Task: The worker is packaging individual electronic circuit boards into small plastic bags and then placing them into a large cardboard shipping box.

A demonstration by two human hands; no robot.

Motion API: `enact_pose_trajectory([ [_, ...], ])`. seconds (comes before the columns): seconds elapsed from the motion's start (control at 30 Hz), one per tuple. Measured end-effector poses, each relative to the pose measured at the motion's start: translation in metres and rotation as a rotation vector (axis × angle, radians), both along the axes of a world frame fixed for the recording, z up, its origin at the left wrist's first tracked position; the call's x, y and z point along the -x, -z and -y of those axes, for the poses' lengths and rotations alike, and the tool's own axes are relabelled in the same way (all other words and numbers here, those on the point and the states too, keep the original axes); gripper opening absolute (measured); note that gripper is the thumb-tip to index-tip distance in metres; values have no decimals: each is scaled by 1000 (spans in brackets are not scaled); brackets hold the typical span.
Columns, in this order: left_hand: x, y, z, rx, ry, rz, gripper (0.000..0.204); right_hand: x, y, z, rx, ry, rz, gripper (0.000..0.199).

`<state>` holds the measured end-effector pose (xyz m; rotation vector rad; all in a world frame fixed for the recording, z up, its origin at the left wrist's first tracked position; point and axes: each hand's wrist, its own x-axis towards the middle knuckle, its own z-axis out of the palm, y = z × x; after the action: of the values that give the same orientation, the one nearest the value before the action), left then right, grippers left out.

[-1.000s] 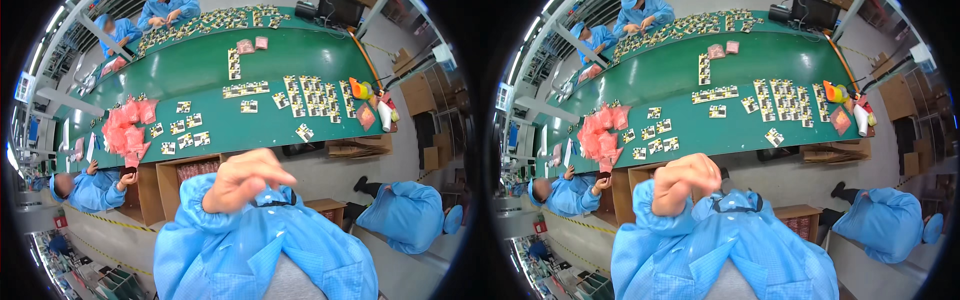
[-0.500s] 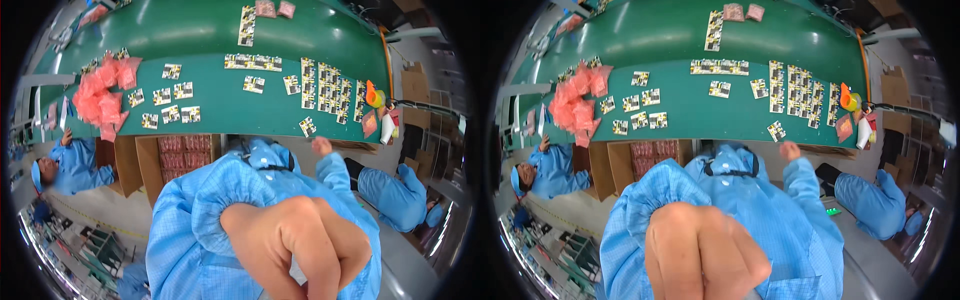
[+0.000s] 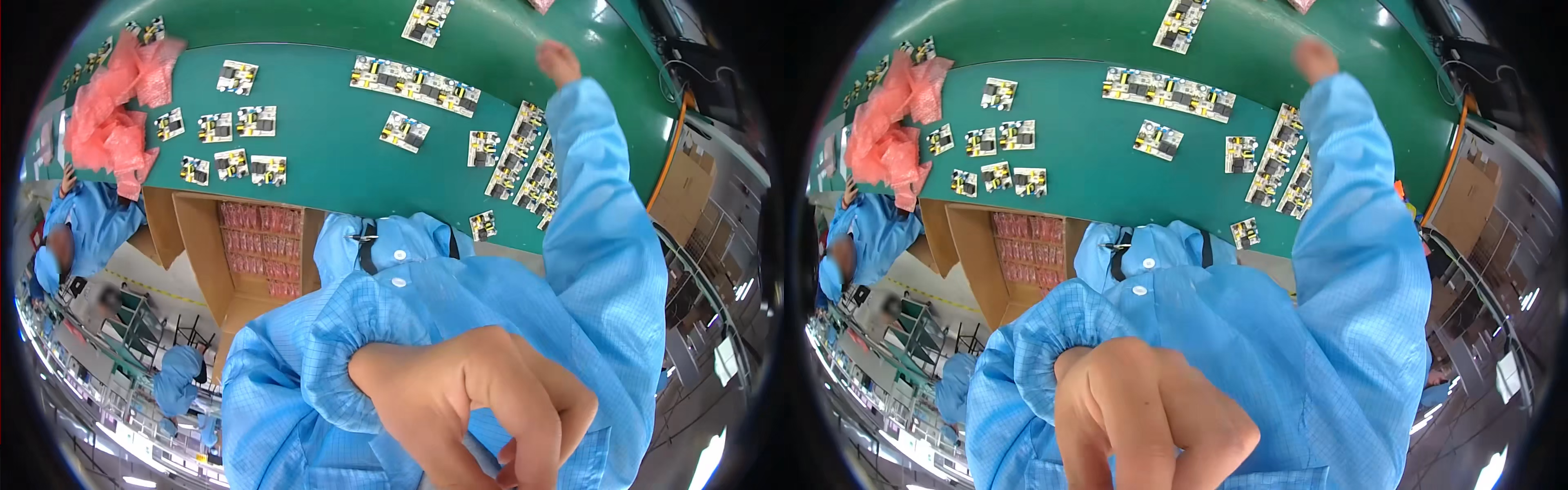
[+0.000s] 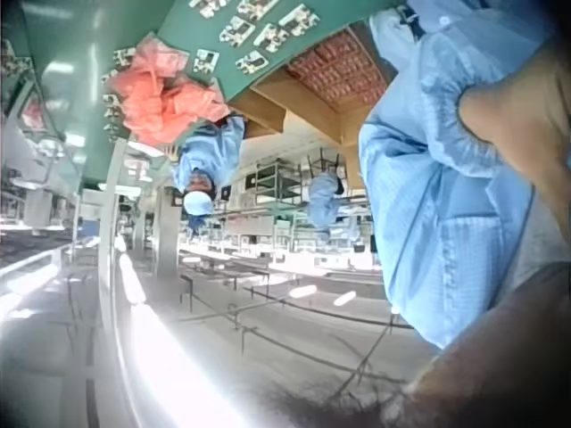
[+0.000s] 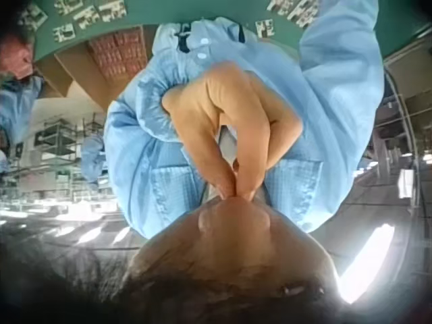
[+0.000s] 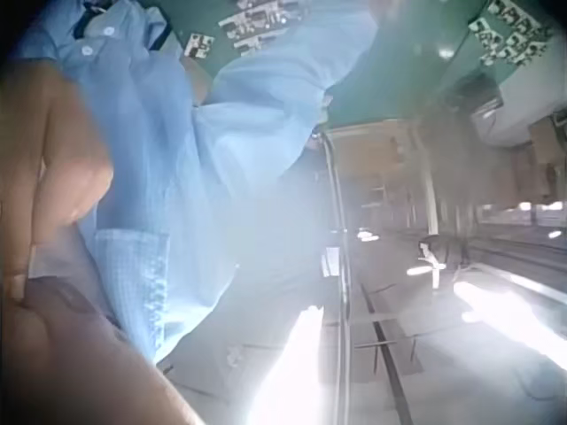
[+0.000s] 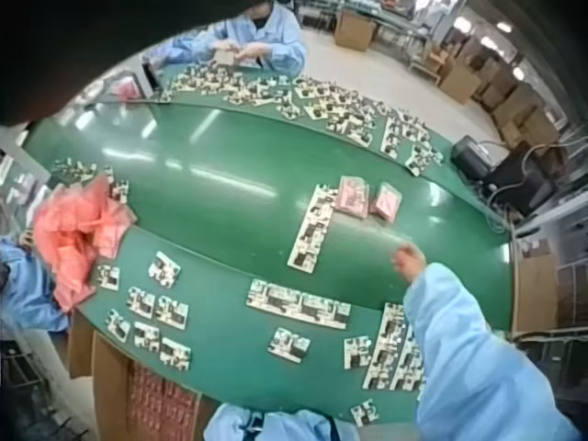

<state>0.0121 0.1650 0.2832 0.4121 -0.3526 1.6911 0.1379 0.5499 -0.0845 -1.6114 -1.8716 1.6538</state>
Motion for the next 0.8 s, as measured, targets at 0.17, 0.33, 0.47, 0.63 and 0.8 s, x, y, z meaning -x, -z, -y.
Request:
enact_pose_trajectory([
  [0.17, 22, 47, -33, 582, -1, -103, 26, 28, 52, -194, -315, -212, 265, 62],
  [0.33, 30, 125, -50, 1218, 15, -546, 33, 152, 55, -96, -474, 41, 709, 116],
  [0.47, 37, 152, -81, 1279, 102, -694, 33, 115, 30, -135, -436, 136, 557, 87],
  [0.63, 17, 174, -97, 1368, 25, -368, 34, 105, -1, -113, 593, 142, -873, 20],
  [0.8, 13, 167, -102, 1392, 185, -428, 35, 142, 32, -102, 72, 121, -58, 39],
])
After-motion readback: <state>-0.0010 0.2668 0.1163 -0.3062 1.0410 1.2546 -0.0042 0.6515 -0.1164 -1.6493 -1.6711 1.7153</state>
